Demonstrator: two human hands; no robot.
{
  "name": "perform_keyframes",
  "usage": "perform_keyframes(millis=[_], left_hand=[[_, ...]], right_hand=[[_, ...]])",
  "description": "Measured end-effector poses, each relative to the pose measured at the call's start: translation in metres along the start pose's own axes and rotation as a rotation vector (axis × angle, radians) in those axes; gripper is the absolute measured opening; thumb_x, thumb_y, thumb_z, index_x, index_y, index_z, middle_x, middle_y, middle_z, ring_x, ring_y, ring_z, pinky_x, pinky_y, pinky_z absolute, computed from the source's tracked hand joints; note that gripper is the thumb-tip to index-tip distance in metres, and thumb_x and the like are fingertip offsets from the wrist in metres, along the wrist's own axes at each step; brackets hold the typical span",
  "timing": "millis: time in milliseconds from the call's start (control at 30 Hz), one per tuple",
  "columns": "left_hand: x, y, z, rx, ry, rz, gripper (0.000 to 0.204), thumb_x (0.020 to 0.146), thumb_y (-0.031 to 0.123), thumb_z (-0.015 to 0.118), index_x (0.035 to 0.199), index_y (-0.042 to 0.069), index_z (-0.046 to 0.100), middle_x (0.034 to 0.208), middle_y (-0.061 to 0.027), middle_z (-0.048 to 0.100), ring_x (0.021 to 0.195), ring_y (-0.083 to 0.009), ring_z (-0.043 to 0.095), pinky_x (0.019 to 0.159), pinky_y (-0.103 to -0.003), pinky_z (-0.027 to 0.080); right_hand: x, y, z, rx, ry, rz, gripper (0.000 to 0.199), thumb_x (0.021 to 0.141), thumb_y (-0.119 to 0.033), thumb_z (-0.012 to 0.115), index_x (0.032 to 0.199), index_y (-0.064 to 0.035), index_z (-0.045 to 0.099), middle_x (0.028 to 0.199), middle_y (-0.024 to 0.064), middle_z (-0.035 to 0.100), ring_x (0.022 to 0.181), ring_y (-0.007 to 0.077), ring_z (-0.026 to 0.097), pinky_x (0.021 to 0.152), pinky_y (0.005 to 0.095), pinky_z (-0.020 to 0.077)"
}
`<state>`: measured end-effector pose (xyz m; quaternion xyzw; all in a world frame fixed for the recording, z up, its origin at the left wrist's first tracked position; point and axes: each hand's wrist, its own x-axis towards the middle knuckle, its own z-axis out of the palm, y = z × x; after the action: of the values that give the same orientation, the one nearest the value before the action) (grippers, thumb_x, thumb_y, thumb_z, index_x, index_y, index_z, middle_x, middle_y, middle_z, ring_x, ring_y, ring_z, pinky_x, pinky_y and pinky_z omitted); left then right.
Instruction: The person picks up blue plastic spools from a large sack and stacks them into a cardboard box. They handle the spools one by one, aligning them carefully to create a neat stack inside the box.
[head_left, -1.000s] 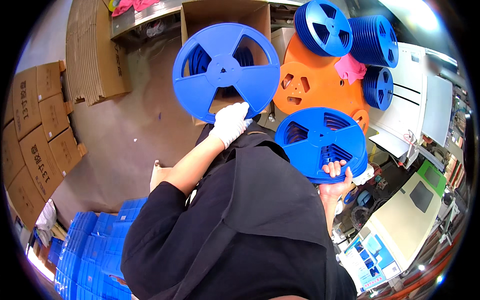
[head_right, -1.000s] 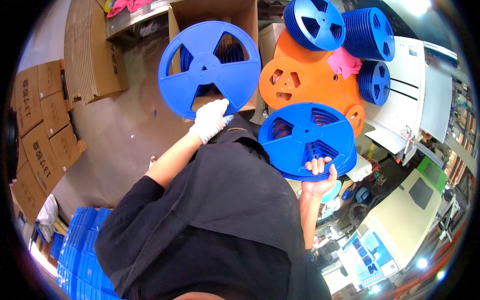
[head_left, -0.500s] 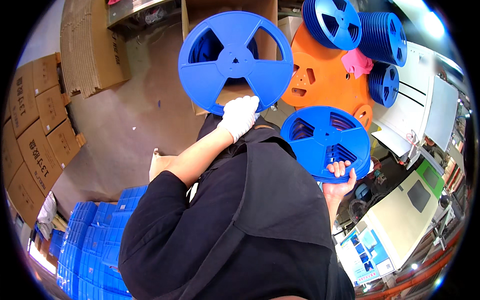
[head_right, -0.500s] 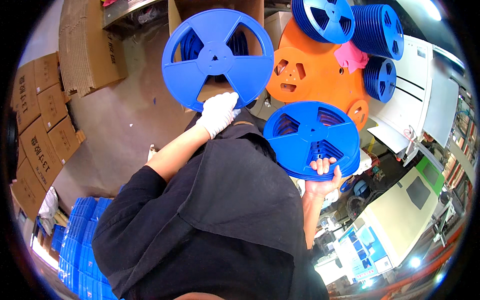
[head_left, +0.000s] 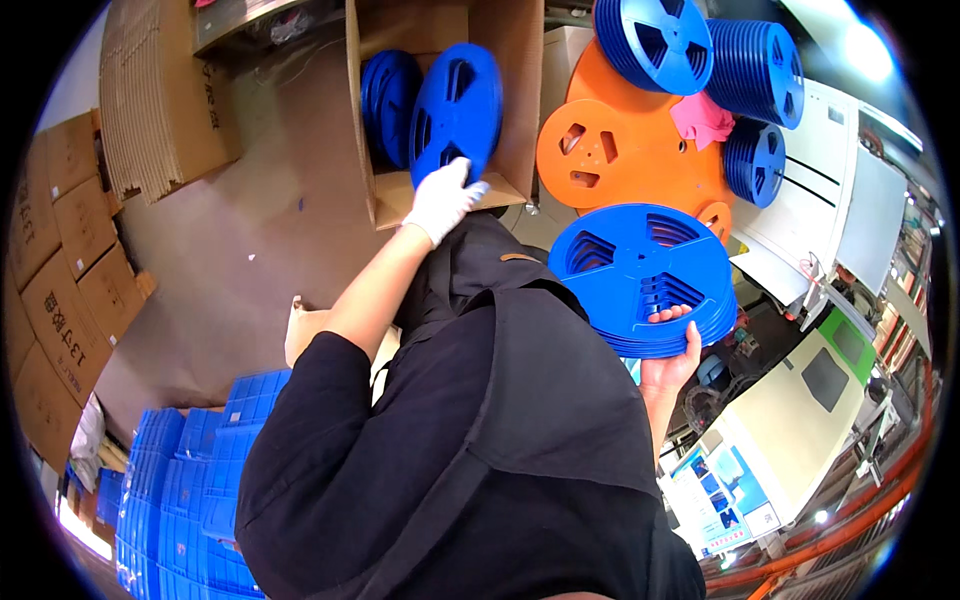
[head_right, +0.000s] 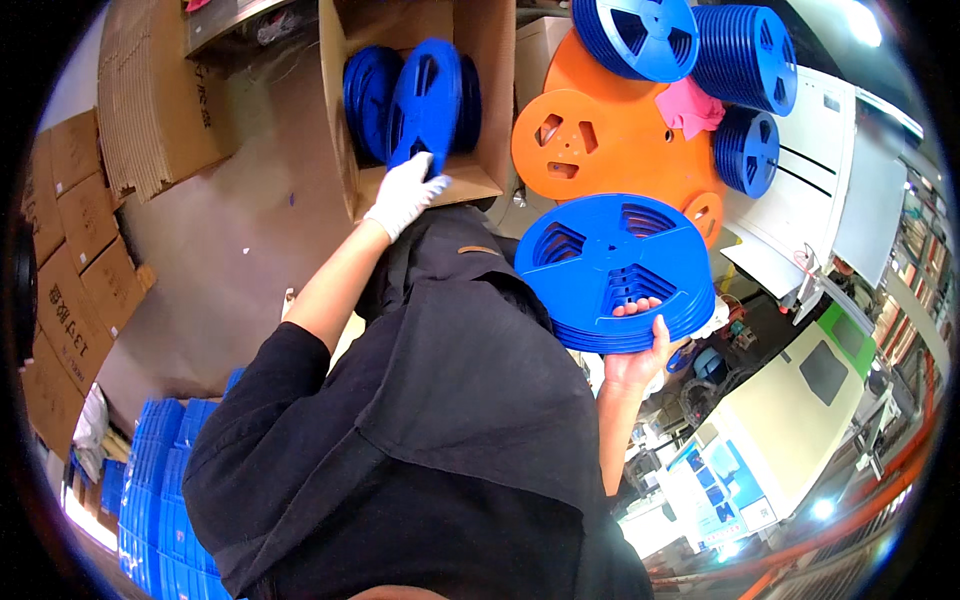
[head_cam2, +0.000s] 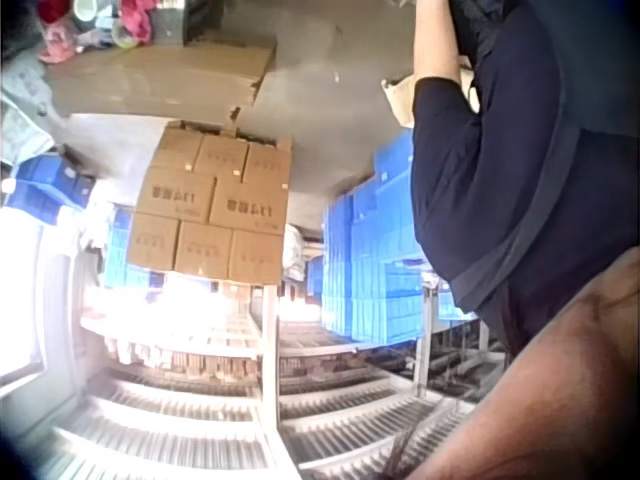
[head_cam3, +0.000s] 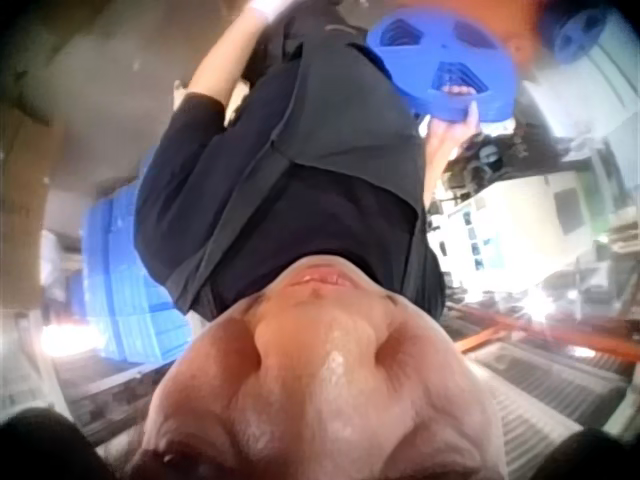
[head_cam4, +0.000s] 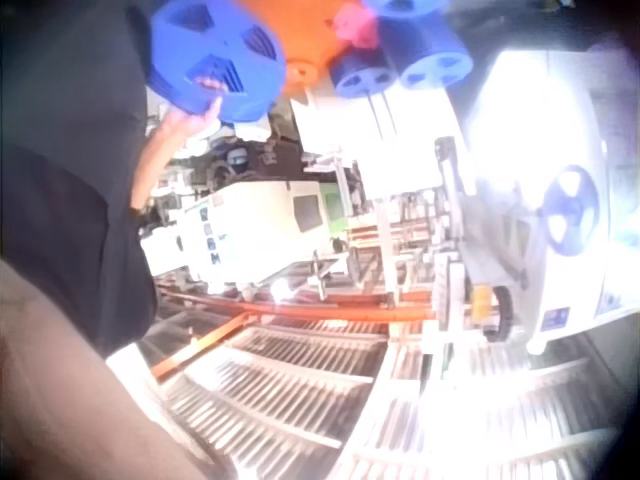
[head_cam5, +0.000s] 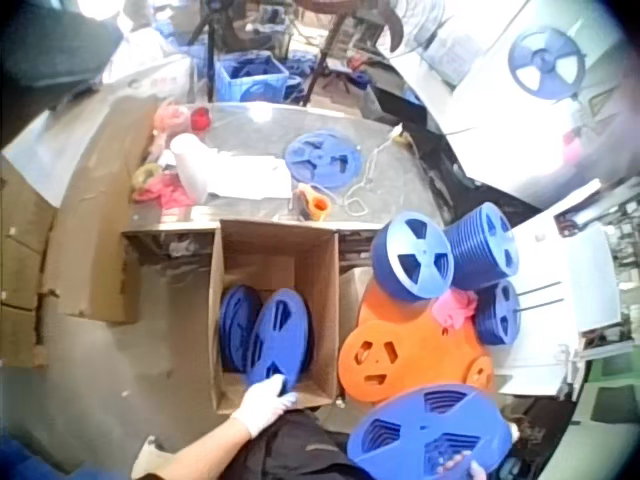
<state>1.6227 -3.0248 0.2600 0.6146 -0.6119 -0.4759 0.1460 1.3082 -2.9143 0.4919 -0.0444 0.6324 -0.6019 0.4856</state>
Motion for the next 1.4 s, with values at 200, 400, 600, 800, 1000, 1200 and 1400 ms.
perform_keyframes(millis=[200,400,600,800,1000,1200,1400], left_hand=[[0.035,-0.072,0.025,-0.321,0.067,-0.211,0.031,0.083,0.024,0.068,0.105,0.003,0.059,0.095,-0.0148,0.066,0.087,-0.0262,0.064,0.08,-0.034,0.048],[0.059,-0.109,0.029,-0.262,0.069,-0.314,0.027,0.084,0.019,0.066,0.104,0.003,0.059,0.092,-0.0158,0.065,0.084,-0.0277,0.061,0.08,-0.034,0.047],[0.076,-0.151,0.034,-0.297,-0.038,-0.391,0.032,0.089,0.016,0.06,0.118,0.003,0.055,0.103,-0.0118,0.064,0.094,-0.0211,0.059,0.087,-0.031,0.045],[0.059,-0.121,-0.005,-0.211,0.028,-0.448,0.09,0.083,0.038,0.065,0.144,-0.008,0.017,0.148,-0.0262,0.026,0.138,-0.0352,0.028,0.112,-0.036,0.025],[0.031,-0.01,-0.037,-0.15,0.251,0.357,0.079,0.075,0.024,0.073,0.143,0.009,0.035,0.144,-0.02,0.037,0.135,-0.0344,0.034,0.111,-0.038,0.028],[-0.02,0.128,-0.085,0.363,0.066,1.209,0.061,0.06,0.021,0.073,0.118,0.013,0.058,0.121,-0.0135,0.056,0.122,-0.0375,0.047,0.102,-0.052,0.038],[-0.024,0.132,-0.08,0.414,-0.039,1.211,0.048,0.069,0.012,0.064,0.116,0.011,0.059,0.118,-0.0124,0.059,0.116,-0.0332,0.054,0.099,-0.047,0.043]], right_hand=[[-0.005,-0.003,0.003,0.049,-0.116,0.027,0.028,0.089,-0.02,0.052,0.111,-0.0032,0.05,0.09,0.0063,0.054,0.081,0.0191,0.053,0.082,0.0386,0.0454],[-0.011,0.002,0.013,0.044,-0.201,-0.006,0.029,0.092,-0.027,0.053,0.11,-0.0051,0.049,0.077,0.0022,0.046,0.071,0.0154,0.047,0.074,0.0345,0.0427],[-0.016,-0.003,0.026,0.127,-0.299,-0.009,0.028,0.093,-0.031,0.05,0.103,-0.0047,0.049,0.068,0.0004,0.042,0.06,0.0118,0.042,0.064,0.0299,0.0375],[-0.011,-0.017,0.034,0.322,-0.468,-0.007,0.033,0.093,-0.036,0.054,0.1,-0.0047,0.046,0.064,-0.0019,0.039,0.052,0.0086,0.038,0.055,0.0258,0.0327],[-0.006,-0.032,0.025,0.478,-0.644,-0.051,0.038,0.09,-0.039,0.062,0.096,-0.0063,0.043,0.058,-0.0037,0.037,0.048,0.0065,0.038,0.05,0.0238,0.0321],[0.005,-0.028,0.027,0.647,-0.806,-0.02,0.037,0.09,-0.037,0.063,0.095,-0.0068,0.042,0.054,-0.004,0.037,0.043,0.006,0.039,0.046,0.0225,0.0313],[0.013,-0.035,0.037,0.588,-0.814,-0.034,0.039,0.091,-0.037,0.062,0.102,-0.0044,0.043,0.059,-0.0025,0.04,0.049,0.0073,0.043,0.049,0.0233,0.0345]])
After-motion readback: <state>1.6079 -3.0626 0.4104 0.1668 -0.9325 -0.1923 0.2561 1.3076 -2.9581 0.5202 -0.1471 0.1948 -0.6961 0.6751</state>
